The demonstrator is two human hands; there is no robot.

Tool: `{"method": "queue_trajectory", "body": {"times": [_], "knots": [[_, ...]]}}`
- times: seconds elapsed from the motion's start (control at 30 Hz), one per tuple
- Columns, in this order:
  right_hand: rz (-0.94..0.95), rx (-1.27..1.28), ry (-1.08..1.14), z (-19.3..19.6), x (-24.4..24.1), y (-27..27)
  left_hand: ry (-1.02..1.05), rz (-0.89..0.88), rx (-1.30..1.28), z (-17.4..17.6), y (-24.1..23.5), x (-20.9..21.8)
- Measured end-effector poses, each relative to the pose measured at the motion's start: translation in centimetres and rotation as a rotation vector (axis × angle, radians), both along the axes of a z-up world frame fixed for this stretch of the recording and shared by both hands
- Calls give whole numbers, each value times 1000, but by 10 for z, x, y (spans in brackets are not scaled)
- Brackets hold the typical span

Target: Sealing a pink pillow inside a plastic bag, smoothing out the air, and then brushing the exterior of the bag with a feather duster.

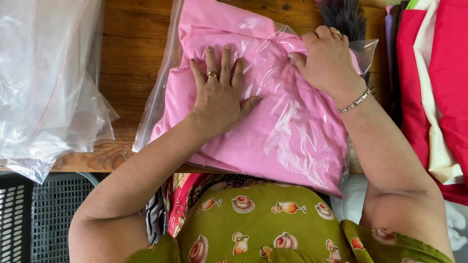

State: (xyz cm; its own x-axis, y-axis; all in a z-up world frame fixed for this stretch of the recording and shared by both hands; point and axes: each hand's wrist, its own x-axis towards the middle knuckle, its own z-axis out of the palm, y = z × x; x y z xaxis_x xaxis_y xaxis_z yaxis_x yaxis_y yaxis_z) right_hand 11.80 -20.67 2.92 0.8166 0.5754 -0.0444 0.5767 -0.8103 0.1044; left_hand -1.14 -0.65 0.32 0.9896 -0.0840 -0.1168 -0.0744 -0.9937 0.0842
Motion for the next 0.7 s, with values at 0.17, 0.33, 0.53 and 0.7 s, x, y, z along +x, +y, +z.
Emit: {"method": "queue_trajectory", "body": {"times": [0.17,0.33,0.53,0.7], "knots": [[151,233,-177,11,-7,-5,-84,37,16,1,-8,-15],[74,194,-5,32,-47,20,-225,-25,-69,-10,-12,-18],[-37,22,176,-1,-50,13,-202,23,-43,-18,-15,-18],[-67,14,240,1,-53,17,-96,23,-27,-9,-18,-16]]}}
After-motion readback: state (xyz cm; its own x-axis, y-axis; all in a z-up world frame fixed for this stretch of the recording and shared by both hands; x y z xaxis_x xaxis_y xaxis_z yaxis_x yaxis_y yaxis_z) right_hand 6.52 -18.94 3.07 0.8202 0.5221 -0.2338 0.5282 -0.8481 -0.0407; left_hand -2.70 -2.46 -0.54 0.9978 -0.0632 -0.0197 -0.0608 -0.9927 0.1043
